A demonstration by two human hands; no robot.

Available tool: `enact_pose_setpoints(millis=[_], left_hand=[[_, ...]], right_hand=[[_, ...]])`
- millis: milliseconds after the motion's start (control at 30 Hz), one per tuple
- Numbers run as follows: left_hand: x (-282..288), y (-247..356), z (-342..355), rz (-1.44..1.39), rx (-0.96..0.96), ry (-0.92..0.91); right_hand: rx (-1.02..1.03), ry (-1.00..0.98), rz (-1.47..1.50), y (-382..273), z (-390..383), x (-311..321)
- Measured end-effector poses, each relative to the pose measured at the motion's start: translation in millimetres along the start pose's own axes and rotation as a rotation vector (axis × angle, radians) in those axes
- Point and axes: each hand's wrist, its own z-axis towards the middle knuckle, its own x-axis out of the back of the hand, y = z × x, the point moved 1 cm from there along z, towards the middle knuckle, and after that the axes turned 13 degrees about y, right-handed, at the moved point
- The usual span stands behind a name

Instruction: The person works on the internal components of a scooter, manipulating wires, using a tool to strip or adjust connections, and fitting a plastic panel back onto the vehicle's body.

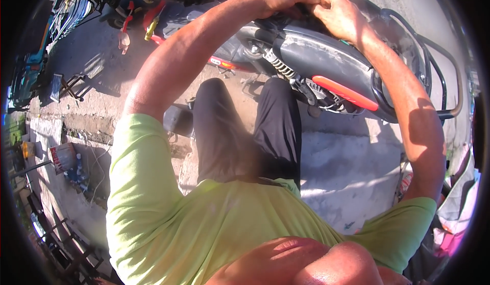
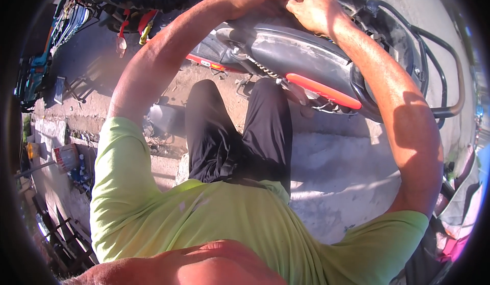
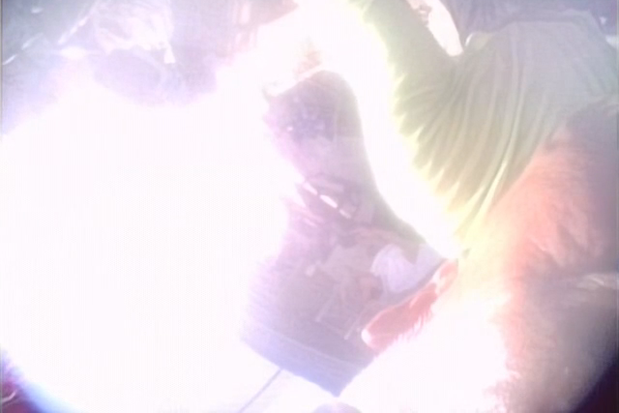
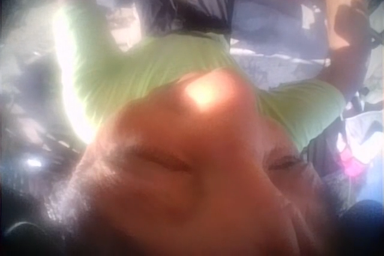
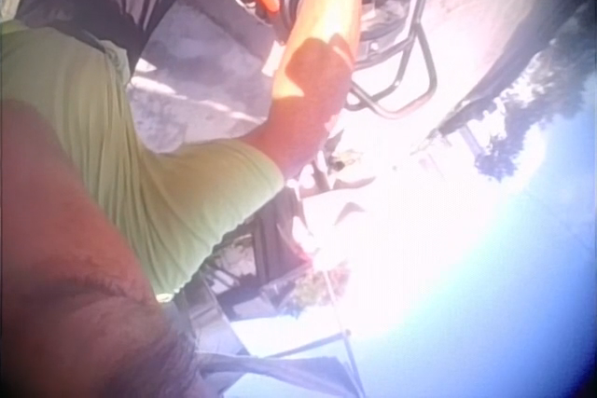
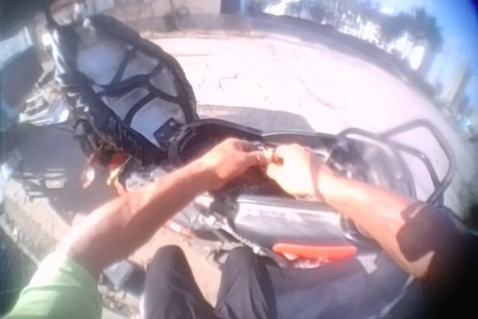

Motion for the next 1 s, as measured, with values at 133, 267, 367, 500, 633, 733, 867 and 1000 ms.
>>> enact_pose_setpoints(millis=[133,267,367,500,633,733,867,1000], left_hand=[[1.4,-4.7,1.1,-0.101,-0.020,-0.050],[2.1,1.0,-3.0,-0.125,-0.019,-0.048],[10.8,12.9,-10.3,-0.058,0.071,0.136],[15.5,33.9,-33.8,0.235,-0.374,0.125],[29.8,10.8,8.7,0.253,-0.424,-0.212],[27.4,15.7,6.7,0.408,-0.399,-0.176],[27.2,16.4,3.7,0.443,-0.415,-0.151],[29.3,17.5,2.0,0.437,-0.443,-0.161]], right_hand=[[0.100,0.070,-0.042,-6.8,-3.3,4.0],[0.051,0.028,-0.059,-14.9,-3.8,8.3],[0.090,0.036,-0.125,-7.2,5.0,3.0],[0.083,-0.023,-0.084,-9.1,4.1,4.9],[0.192,-0.048,-0.004,3.1,5.8,-0.8],[0.171,-0.080,0.015,4.2,6.0,-1.8],[0.088,-0.132,0.015,-3.7,3.8,2.2],[0.201,-0.104,0.015,-1.6,4.2,-1.3]])
